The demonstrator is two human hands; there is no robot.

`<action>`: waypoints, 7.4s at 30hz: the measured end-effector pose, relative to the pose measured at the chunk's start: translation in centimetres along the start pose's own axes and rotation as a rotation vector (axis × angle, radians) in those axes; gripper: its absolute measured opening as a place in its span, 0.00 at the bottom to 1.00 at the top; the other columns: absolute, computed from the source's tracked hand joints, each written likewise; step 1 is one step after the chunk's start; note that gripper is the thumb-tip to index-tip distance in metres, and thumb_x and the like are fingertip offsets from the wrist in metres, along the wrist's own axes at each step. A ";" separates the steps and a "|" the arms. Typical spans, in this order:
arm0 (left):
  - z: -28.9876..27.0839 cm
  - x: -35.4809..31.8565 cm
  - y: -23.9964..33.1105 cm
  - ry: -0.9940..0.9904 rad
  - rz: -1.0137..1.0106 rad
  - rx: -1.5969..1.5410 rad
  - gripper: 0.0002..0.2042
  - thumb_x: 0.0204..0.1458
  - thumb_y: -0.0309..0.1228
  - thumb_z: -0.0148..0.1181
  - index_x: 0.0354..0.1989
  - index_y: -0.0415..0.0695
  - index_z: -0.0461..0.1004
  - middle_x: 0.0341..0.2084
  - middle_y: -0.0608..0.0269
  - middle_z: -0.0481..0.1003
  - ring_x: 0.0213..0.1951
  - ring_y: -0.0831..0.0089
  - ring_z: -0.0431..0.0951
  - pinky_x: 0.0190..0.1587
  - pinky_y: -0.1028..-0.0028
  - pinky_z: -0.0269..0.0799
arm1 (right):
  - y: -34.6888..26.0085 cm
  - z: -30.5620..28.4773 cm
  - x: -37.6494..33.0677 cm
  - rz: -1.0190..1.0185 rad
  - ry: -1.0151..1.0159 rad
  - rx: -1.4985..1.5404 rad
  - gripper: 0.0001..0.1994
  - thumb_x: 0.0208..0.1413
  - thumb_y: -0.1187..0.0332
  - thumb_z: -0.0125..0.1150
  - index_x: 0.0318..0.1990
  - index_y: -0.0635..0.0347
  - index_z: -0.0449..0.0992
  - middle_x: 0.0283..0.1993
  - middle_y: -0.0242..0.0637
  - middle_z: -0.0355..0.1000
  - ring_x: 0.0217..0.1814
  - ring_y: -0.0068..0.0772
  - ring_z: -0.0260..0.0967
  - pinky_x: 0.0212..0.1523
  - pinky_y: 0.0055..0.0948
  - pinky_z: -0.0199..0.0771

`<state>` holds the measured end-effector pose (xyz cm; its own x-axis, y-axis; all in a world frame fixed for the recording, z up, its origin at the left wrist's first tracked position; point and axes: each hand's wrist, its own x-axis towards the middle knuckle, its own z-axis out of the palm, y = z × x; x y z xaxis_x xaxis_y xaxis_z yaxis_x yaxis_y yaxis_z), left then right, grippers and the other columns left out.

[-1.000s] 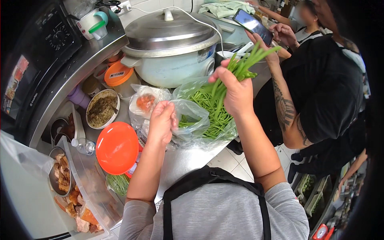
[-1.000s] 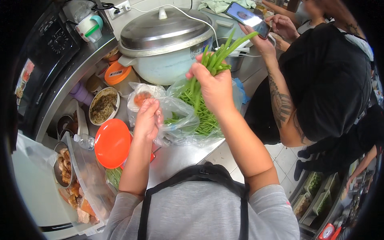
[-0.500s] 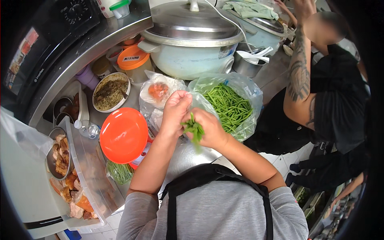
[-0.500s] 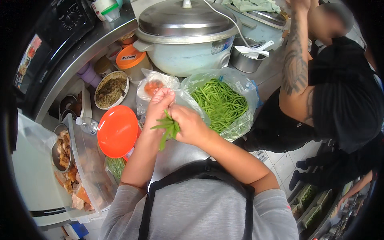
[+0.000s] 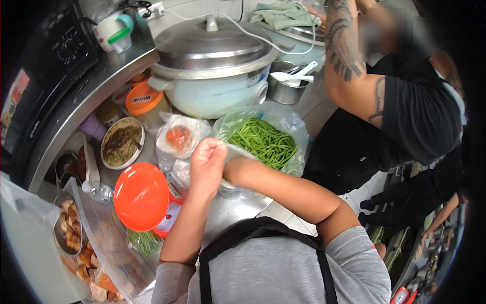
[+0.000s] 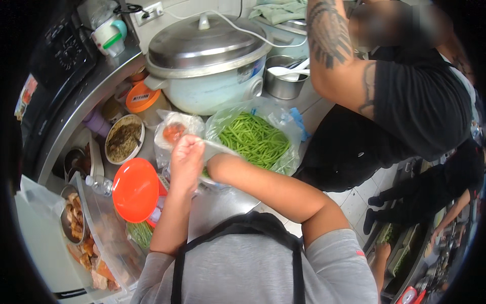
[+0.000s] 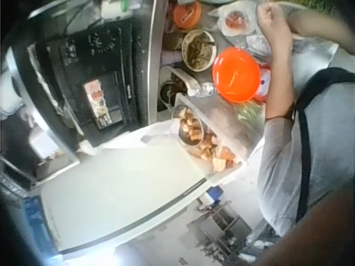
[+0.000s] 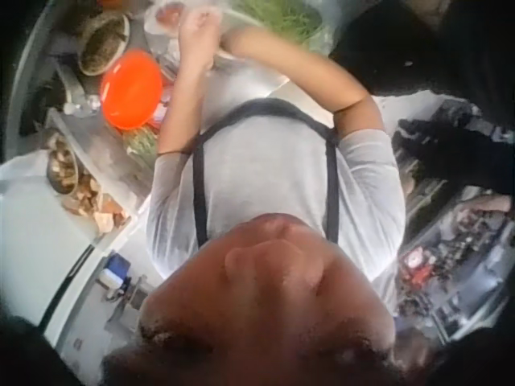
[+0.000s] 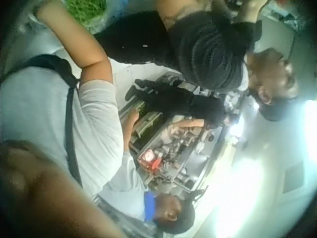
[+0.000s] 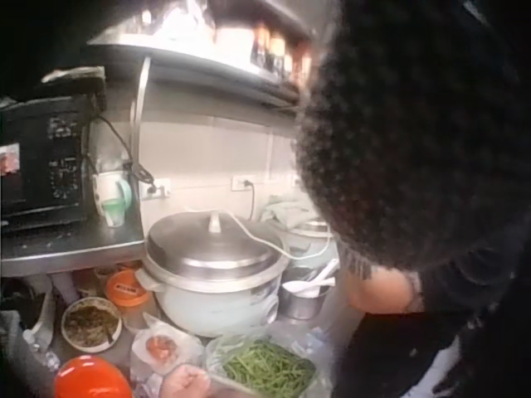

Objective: The person portions green beans from a large plastic bag into smaller plastic bags by hand and weighs the filled bags on a mechanical scale.

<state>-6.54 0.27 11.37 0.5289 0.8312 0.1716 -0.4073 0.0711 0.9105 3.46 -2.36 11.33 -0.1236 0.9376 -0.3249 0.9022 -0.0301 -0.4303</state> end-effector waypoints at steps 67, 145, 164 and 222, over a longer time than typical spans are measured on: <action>-4.3 -0.9 0.0 0.140 -0.263 -0.214 0.03 0.51 0.27 0.47 0.28 0.44 0.61 0.11 0.76 0.57 0.09 0.89 0.49 0.10 0.86 0.41 | 10.9 -0.9 3.4 0.315 0.097 -0.338 0.18 0.36 0.69 0.57 0.39 0.60 0.69 0.47 0.44 0.61 0.48 0.43 0.60 0.48 0.41 0.57; -3.7 -1.0 -0.8 0.059 -0.316 -0.210 0.03 0.50 0.27 0.47 0.28 0.45 0.60 0.10 0.75 0.57 0.09 0.89 0.49 0.09 0.86 0.41 | 14.0 2.4 -0.4 0.175 1.007 0.478 0.09 0.45 0.69 0.54 0.33 0.62 0.66 0.30 0.42 0.68 0.31 0.36 0.66 0.34 0.29 0.64; -0.7 2.8 0.7 -0.031 -0.272 -0.120 0.03 0.49 0.26 0.48 0.28 0.44 0.61 0.12 0.75 0.59 0.10 0.89 0.52 0.11 0.87 0.44 | 8.4 0.1 -3.8 0.063 0.982 0.401 0.07 0.46 0.72 0.53 0.34 0.62 0.67 0.33 0.46 0.67 0.34 0.44 0.66 0.34 0.29 0.65; -1.9 -1.2 -2.7 -0.363 0.170 0.505 0.20 0.43 0.28 0.46 0.47 0.38 0.56 0.40 0.58 0.64 0.39 0.73 0.65 0.42 0.77 0.61 | 2.8 2.0 -9.9 -0.002 1.068 0.264 0.06 0.38 0.72 0.49 0.28 0.56 0.69 0.27 0.40 0.69 0.30 0.46 0.67 0.28 0.41 0.66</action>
<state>-7.52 0.11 7.98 0.7426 0.5619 0.3645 -0.1533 -0.3871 0.9092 6.41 -12.40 11.61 0.4111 0.7509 0.5168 0.7697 0.0178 -0.6381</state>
